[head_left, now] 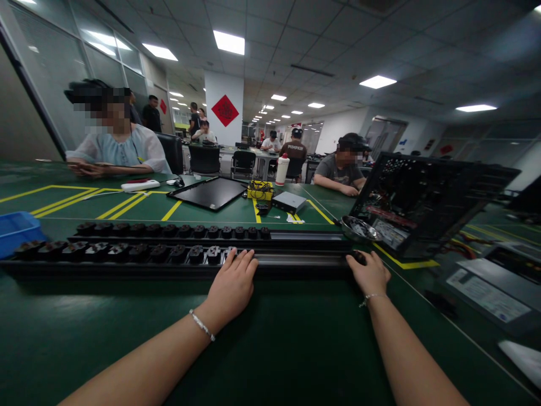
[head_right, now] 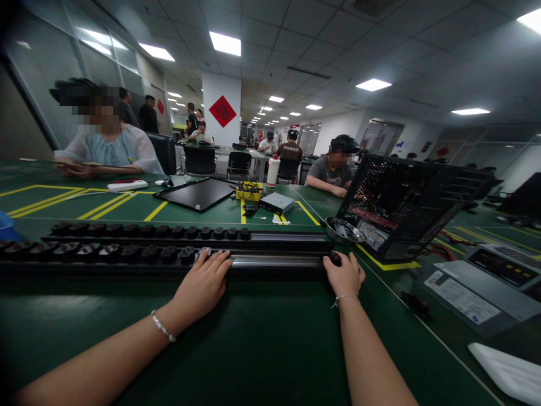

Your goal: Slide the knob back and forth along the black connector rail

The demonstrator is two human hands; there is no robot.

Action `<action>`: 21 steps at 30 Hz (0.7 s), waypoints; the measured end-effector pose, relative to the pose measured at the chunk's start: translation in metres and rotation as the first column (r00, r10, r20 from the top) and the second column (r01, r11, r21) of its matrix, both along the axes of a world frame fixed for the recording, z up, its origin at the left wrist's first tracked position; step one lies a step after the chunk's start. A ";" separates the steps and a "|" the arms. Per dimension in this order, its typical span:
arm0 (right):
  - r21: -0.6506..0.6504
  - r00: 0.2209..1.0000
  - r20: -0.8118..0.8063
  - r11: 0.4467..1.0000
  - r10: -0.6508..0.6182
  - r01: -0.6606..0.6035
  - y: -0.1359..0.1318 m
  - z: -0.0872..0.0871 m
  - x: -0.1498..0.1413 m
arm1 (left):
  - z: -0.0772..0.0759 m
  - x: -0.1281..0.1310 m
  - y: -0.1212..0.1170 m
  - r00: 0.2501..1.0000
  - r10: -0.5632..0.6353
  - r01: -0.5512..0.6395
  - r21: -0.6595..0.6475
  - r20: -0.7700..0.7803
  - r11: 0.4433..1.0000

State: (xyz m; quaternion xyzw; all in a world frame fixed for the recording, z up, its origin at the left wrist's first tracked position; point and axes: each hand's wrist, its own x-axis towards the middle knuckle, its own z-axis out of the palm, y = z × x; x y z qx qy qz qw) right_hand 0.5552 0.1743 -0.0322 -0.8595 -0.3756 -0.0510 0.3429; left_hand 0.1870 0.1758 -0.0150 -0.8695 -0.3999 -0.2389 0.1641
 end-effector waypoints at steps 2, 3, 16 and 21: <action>0.002 1.000 -0.004 1.000 0.015 -0.015 0.000 0.000 0.002 | 0.000 0.000 0.000 1.000 -0.001 0.001 0.002 0.001 1.000; 0.002 1.000 -0.008 1.000 0.026 -0.026 0.000 0.001 0.002 | 0.000 0.000 0.000 1.000 -0.002 0.002 0.003 0.002 1.000; 0.000 0.999 -0.029 1.000 0.029 -0.029 0.000 0.005 0.001 | -0.002 0.000 0.001 1.000 -0.007 0.007 -0.004 0.007 1.000; 0.010 0.999 -0.043 1.000 0.028 -0.027 0.000 0.005 0.003 | -0.002 -0.001 0.002 1.000 -0.009 0.009 -0.012 0.010 1.000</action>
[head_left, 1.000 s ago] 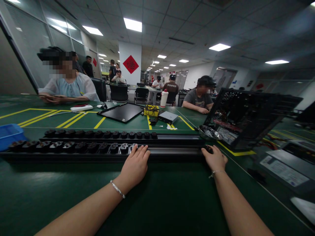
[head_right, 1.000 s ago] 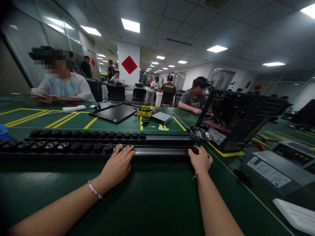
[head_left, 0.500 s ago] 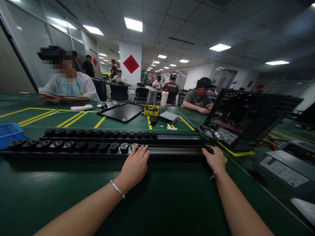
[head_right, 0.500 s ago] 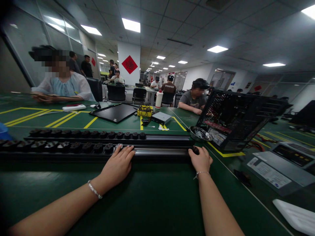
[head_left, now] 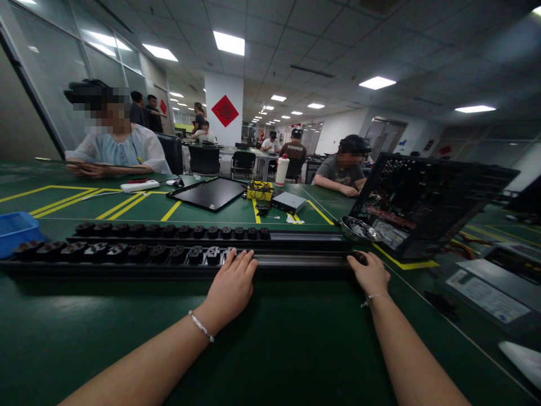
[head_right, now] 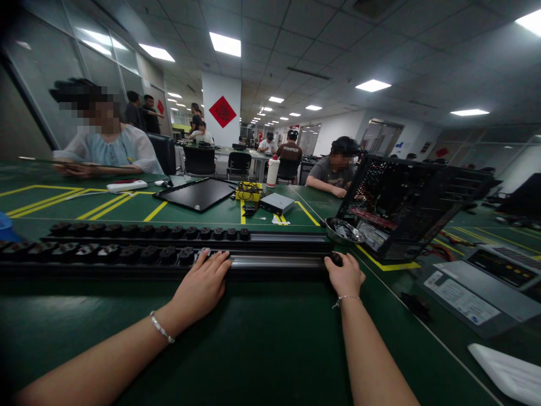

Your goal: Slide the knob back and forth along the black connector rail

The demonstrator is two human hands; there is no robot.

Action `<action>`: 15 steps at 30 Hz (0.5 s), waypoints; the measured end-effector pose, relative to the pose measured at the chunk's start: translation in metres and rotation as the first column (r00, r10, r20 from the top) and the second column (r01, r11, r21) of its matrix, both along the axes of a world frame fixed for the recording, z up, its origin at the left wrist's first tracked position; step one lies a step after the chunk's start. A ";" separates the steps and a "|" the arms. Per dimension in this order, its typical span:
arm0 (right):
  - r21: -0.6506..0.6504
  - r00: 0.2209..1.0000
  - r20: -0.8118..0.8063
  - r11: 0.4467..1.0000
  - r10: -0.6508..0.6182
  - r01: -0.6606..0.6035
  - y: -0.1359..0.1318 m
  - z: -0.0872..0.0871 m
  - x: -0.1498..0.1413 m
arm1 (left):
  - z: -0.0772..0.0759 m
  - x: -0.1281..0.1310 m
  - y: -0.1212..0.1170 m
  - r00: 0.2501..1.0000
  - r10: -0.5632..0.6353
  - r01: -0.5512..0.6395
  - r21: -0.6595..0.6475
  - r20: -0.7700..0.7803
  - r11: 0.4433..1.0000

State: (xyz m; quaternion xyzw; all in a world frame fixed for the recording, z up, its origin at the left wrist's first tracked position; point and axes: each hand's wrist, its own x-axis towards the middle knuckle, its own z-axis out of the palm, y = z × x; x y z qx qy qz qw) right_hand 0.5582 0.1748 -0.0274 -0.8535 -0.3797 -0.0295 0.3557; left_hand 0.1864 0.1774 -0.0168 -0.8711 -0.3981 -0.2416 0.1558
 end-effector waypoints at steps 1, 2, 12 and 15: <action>0.000 1.000 -0.007 1.000 -0.001 0.001 0.000 0.000 0.000 | 0.000 0.000 0.000 1.000 -0.002 0.002 -0.001 0.001 1.000; -0.001 1.000 -0.014 1.000 -0.004 0.004 0.000 0.000 0.000 | 0.000 0.000 0.000 1.000 -0.002 0.002 0.000 0.003 1.000; 0.025 1.000 -0.026 1.000 0.001 -0.001 -0.001 0.001 0.001 | 0.002 0.000 -0.002 1.000 0.003 -0.003 -0.006 0.001 1.000; 0.013 0.999 -0.033 1.000 -0.005 0.005 -0.001 0.002 0.000 | 0.003 0.000 -0.002 1.000 0.010 -0.010 -0.015 -0.013 1.000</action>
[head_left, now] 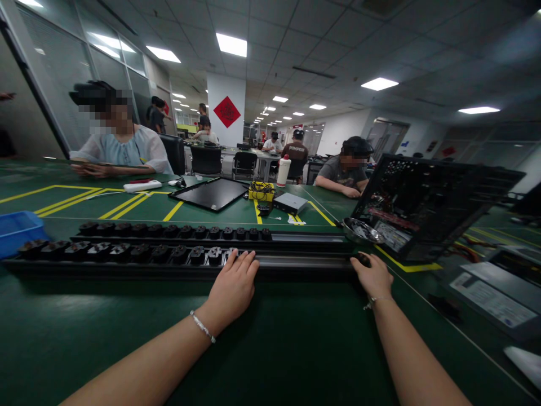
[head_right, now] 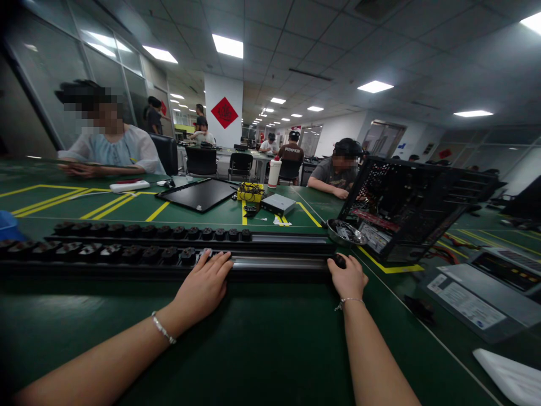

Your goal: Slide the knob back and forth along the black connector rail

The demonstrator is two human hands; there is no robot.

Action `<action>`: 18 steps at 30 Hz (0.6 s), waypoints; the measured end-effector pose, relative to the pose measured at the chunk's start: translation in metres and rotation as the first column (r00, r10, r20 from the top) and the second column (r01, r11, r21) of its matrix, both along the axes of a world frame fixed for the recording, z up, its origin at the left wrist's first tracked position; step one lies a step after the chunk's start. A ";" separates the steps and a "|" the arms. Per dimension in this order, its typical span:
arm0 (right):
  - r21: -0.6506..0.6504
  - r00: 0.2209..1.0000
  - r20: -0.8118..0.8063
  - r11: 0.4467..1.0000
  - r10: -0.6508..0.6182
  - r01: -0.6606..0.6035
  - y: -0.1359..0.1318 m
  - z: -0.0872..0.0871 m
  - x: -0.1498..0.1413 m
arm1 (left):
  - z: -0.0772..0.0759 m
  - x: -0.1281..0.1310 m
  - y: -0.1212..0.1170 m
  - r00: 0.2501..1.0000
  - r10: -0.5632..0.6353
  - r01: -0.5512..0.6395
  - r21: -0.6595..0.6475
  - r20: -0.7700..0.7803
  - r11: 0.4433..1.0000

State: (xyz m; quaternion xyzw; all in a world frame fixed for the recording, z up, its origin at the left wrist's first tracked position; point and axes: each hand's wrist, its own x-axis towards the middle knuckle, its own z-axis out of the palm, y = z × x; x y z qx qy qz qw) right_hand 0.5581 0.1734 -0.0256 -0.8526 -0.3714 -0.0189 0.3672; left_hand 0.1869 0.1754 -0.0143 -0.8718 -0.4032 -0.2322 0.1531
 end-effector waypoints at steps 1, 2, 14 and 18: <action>0.001 1.000 -0.001 1.000 -0.004 0.004 0.000 0.000 0.000 | 0.000 0.000 0.000 1.000 0.003 -0.003 -0.003 -0.005 1.000; 0.004 1.000 -0.001 1.000 -0.008 0.008 0.000 0.000 0.000 | 0.001 0.000 0.000 1.000 0.005 -0.005 -0.005 -0.008 1.000; 0.027 1.000 -0.005 1.000 -0.015 0.015 0.000 0.001 0.001 | -0.001 0.000 0.000 1.000 0.001 -0.001 -0.001 0.007 1.000; 0.023 1.000 -0.008 1.000 -0.008 0.008 0.001 -0.001 0.003 | 0.000 0.000 0.000 1.000 0.000 0.000 -0.002 0.015 1.000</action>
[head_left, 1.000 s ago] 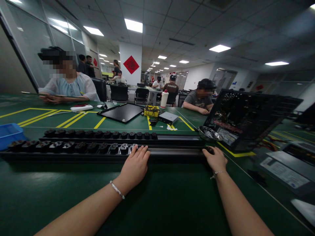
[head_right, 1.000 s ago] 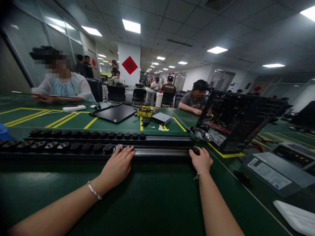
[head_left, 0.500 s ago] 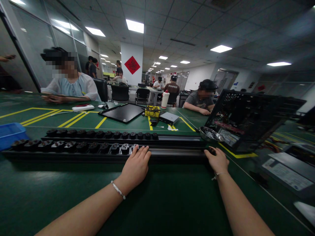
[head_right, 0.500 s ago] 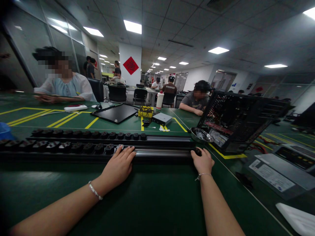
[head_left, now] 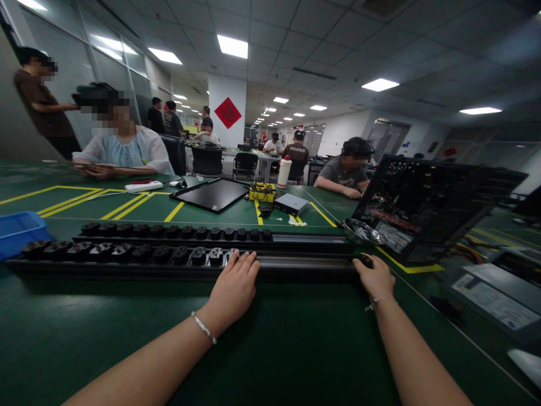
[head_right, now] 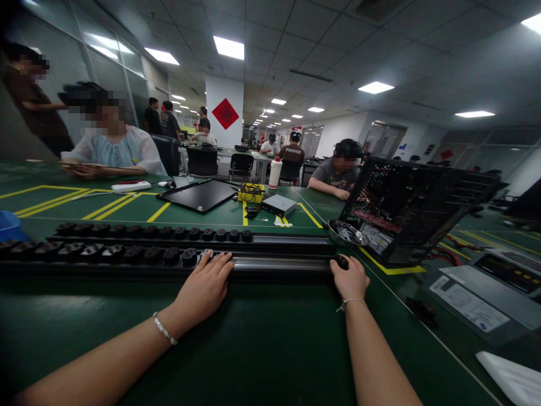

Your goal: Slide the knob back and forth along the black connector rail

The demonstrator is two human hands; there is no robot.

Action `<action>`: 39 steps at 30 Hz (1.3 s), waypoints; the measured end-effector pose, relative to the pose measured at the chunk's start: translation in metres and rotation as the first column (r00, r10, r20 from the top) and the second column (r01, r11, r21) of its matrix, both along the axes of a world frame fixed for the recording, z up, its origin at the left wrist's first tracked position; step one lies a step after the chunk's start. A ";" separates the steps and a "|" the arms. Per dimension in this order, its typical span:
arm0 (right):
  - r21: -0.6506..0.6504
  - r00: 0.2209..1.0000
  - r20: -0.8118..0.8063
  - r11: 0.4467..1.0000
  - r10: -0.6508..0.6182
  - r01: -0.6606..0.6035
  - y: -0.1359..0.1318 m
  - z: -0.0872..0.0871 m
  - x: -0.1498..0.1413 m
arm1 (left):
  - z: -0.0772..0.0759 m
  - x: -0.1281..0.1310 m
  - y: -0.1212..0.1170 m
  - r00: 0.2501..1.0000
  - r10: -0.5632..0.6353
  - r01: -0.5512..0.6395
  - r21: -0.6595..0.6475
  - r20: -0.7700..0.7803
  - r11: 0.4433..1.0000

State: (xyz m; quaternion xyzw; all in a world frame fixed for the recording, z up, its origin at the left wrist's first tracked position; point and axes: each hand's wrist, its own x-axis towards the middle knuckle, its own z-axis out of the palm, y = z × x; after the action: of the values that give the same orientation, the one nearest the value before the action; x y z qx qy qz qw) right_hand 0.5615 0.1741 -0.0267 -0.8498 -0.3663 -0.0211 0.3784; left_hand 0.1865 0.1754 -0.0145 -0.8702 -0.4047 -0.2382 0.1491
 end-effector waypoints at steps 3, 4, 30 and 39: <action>0.006 1.000 0.002 1.000 0.006 -0.006 0.001 -0.003 0.003 | 0.000 0.000 0.000 1.000 -0.006 0.006 0.007 0.010 1.000; 0.010 1.000 0.006 1.000 0.006 -0.006 0.002 -0.003 0.004 | 0.001 0.000 0.000 1.000 -0.007 0.007 0.010 0.014 1.000; 0.052 0.999 -0.033 0.999 -0.015 0.017 0.001 -0.001 0.004 | 0.000 0.000 0.000 1.000 -0.003 0.003 0.022 0.013 1.000; 0.060 0.999 -0.041 0.998 0.005 -0.003 0.001 -0.003 0.009 | -0.001 0.000 0.000 1.000 -0.002 0.002 0.016 0.013 1.000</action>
State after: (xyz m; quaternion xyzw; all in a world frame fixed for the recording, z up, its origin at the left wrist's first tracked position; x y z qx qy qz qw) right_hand 0.5705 0.1756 -0.0298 -0.8376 -0.3592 -0.0138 0.4114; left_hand 0.1867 0.1759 -0.0158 -0.8679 -0.4028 -0.2472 0.1534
